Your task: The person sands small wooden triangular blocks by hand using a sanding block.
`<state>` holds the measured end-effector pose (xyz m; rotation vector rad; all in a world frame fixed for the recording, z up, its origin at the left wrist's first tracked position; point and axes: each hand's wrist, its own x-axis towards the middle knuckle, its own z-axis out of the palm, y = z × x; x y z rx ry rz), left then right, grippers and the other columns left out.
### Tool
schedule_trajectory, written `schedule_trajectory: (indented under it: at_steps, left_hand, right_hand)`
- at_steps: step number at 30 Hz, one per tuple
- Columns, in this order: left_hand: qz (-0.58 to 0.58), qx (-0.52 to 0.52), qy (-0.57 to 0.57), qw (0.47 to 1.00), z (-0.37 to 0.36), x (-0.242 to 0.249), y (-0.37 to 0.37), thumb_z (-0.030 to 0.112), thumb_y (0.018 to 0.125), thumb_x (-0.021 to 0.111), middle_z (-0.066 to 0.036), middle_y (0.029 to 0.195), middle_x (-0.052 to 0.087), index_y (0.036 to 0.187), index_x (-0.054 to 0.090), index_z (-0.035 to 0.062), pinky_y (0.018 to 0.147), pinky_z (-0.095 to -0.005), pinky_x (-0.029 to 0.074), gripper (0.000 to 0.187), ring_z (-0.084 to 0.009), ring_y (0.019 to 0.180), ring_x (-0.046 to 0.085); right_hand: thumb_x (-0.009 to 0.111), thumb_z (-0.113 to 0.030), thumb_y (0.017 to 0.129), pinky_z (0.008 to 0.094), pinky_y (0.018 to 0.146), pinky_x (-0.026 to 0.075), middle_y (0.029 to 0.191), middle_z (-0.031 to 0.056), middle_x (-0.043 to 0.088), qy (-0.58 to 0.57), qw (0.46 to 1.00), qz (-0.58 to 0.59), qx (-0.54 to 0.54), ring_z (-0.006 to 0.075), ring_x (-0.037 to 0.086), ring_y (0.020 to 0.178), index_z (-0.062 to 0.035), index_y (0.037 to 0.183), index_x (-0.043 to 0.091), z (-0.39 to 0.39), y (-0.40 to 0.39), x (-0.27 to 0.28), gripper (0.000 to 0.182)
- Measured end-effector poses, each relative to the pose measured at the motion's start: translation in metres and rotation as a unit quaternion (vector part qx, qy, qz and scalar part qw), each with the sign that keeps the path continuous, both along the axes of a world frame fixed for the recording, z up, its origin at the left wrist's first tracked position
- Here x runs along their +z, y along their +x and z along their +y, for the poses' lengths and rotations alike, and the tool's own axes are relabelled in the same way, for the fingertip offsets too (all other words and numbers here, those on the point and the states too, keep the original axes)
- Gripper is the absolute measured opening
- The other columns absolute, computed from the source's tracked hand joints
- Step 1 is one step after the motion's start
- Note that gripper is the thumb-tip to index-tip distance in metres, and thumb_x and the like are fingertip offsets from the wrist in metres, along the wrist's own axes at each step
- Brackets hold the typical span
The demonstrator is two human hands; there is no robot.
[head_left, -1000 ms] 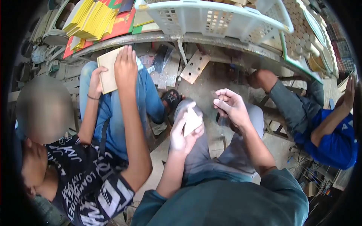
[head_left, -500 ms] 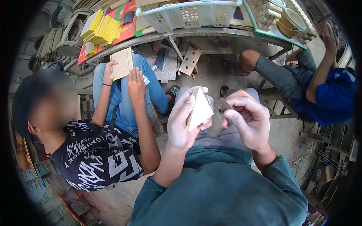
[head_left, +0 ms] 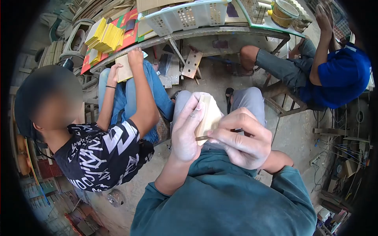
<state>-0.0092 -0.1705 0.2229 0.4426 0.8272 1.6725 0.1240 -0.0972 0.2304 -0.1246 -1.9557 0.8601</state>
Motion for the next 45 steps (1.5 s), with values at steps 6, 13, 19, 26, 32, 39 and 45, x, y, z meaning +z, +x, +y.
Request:
schedule_trajectory:
  at_steps: [6,13,19,26,32,39,45]
  left_hand:
    - [-0.042,-0.034,-0.01,0.998,-0.021,-0.024,-0.013,0.018,0.099,0.039,-0.011,0.11,0.058,0.129,0.043,-0.0015,0.081,-0.0304,0.051,0.036,-0.0178,0.098,0.06]
    - [-0.04,0.023,-0.052,0.998,-0.025,-0.011,-0.011,0.016,0.099,0.04,-0.013,0.111,0.058,0.132,0.042,-0.0029,0.081,-0.0312,0.052,0.038,-0.0187,0.1,0.061]
    - [-0.063,-0.039,-0.007,0.997,-0.027,-0.025,-0.024,0.017,0.098,0.037,-0.018,0.117,0.057,0.132,0.041,-0.0049,0.087,-0.0388,0.053,0.04,-0.0263,0.107,0.061]
    - [-0.032,0.018,-0.086,0.996,-0.021,-0.006,-0.018,0.013,0.099,0.043,-0.01,0.111,0.058,0.133,0.043,-0.0033,0.082,-0.0265,0.049,0.038,-0.0143,0.099,0.061]
    - [-0.015,0.042,-0.081,0.996,-0.02,0.002,-0.025,0.014,0.099,0.042,-0.009,0.107,0.059,0.129,0.046,-0.0033,0.081,-0.0252,0.049,0.035,-0.0134,0.094,0.06]
    - [-0.043,0.015,-0.053,0.998,-0.021,-0.009,-0.034,0.014,0.1,0.041,-0.011,0.114,0.056,0.13,0.044,-0.0043,0.086,-0.0278,0.048,0.036,-0.0149,0.103,0.058]
    - [-0.073,-0.082,0.031,0.993,-0.017,-0.02,-0.047,0.019,0.101,0.037,-0.013,0.106,0.056,0.123,0.043,-0.0025,0.081,-0.0346,0.051,0.032,-0.0212,0.096,0.06]
  right_hand:
    - [0.07,0.007,0.063,0.0315,0.059,0.046,0.081,0.0115,0.06,0.038,0.998,0.009,-0.045,0.0225,0.057,0.068,0.0063,0.092,0.067,-0.002,-0.008,-0.005,0.03]
    - [0.07,0.007,0.06,0.033,0.057,0.046,0.081,0.0143,0.06,0.059,0.998,0.015,-0.024,0.0251,0.056,0.066,0.0075,0.09,0.065,-0.02,-0.017,-0.004,0.031]
    - [0.071,0.006,0.062,0.0329,0.057,0.046,0.081,0.0132,0.059,0.084,0.993,-0.026,-0.082,0.0252,0.056,0.067,0.0051,0.092,0.065,0.003,-0.02,0.001,0.03]
    - [0.071,0.007,0.064,0.0308,0.059,0.046,0.08,0.0119,0.061,0.093,0.99,-0.043,-0.092,0.0219,0.058,0.067,0.0045,0.092,0.068,0.005,-0.024,0.006,0.028]
    - [0.071,0.005,0.063,0.0339,0.057,0.046,0.082,0.0148,0.059,0.1,0.994,0.005,-0.032,0.0249,0.056,0.067,0.0077,0.09,0.064,-0.003,-0.032,0.002,0.028]
    - [0.069,0.007,0.063,0.0337,0.058,0.046,0.082,0.0139,0.06,0.072,0.997,-0.011,-0.032,0.0262,0.056,0.068,0.0046,0.091,0.064,0.0,-0.036,0.008,0.029]
    - [0.071,0.005,0.067,0.0323,0.06,0.047,0.078,0.0119,0.058,0.066,0.986,-0.058,-0.143,0.0261,0.056,0.068,0.0033,0.09,0.065,0.025,-0.046,0.006,0.024]
